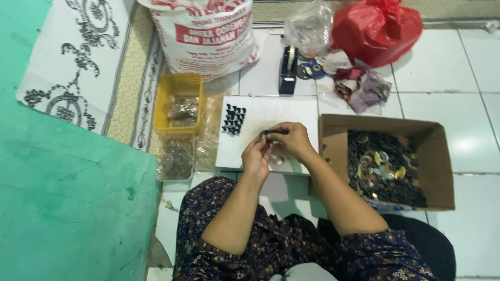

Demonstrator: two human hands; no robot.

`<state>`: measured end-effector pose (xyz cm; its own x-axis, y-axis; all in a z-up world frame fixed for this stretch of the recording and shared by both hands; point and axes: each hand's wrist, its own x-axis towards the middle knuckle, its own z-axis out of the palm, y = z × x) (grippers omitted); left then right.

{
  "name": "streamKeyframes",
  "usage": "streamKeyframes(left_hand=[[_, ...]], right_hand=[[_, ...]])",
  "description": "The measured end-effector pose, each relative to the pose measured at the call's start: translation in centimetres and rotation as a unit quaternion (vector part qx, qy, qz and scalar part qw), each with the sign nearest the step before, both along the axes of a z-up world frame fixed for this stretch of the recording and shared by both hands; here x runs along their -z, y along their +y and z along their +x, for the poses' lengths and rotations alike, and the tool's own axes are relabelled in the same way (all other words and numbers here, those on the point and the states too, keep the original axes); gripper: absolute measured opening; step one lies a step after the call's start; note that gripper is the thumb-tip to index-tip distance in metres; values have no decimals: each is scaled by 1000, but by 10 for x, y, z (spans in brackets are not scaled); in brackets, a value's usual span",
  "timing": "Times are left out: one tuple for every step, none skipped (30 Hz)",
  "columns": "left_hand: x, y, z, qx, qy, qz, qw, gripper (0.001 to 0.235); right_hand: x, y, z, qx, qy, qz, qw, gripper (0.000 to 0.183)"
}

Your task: Sorting and assembling small metal and plastic components by inserting them into a grid and searching through a box of parts.

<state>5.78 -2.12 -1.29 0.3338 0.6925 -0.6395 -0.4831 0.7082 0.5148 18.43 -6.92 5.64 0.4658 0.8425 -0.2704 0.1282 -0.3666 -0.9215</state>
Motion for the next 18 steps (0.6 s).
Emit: streamKeyframes(left_hand=[[2,4,0,-5,-1,1,1000,31],[4,7,-1,-24,6,-1,1000,32],[7,10,-1,-43,13,-3,999,33],[2,12,0,-48,13,-3,999,33],[-3,12,0,-69,18,-14,997,34],[-7,13,0,-91,22,-25,995,34],[-6,15,0,-97,23,-27,995,34],[-4,17,0,-110,30,-25,993,36],[-2,19,1,-122,37,-22,992,38],[-3,20,2,-128,38,-23,991,38],[-3,20,2,-135,30,-23,990,41],[-3,20,3,-141,23,-23,989,43],[-5,21,3,-145,25,-24,989,43],[-8,21,4,-142,21,-26,989,44],[-11,20,6,-139,17,-28,990,45],[-10,22,7,-141,19,-29,989,45],[-10,22,9,-141,22,-25,989,45],[-9,23,10,-141,26,-20,990,45]], right_hand=[[5,9,-3,-5,-1,1,1000,26],[10,19,-5,-7,-16,4,1000,25],[16,27,-7,-10,-30,6,999,24],[18,36,-8,-15,-31,7,999,24],[20,44,-9,-6,-62,15,998,22],[23,51,-11,2,-93,23,995,20],[28,59,-13,-4,-92,22,996,20],[34,67,-15,10,-119,26,993,18],[38,74,-16,25,-146,32,988,16],[42,80,-17,19,-145,33,989,16],[47,85,-19,23,-194,44,980,16],[51,90,-20,26,-242,56,968,15],[56,92,-20,23,-240,55,969,15],[61,95,-20,29,-275,61,959,14],[67,95,-19,36,-309,67,948,13],[70,99,-20,34,-308,66,949,13],[74,100,-20,39,-318,79,944,13],[78,101,-20,43,-328,92,939,13]])
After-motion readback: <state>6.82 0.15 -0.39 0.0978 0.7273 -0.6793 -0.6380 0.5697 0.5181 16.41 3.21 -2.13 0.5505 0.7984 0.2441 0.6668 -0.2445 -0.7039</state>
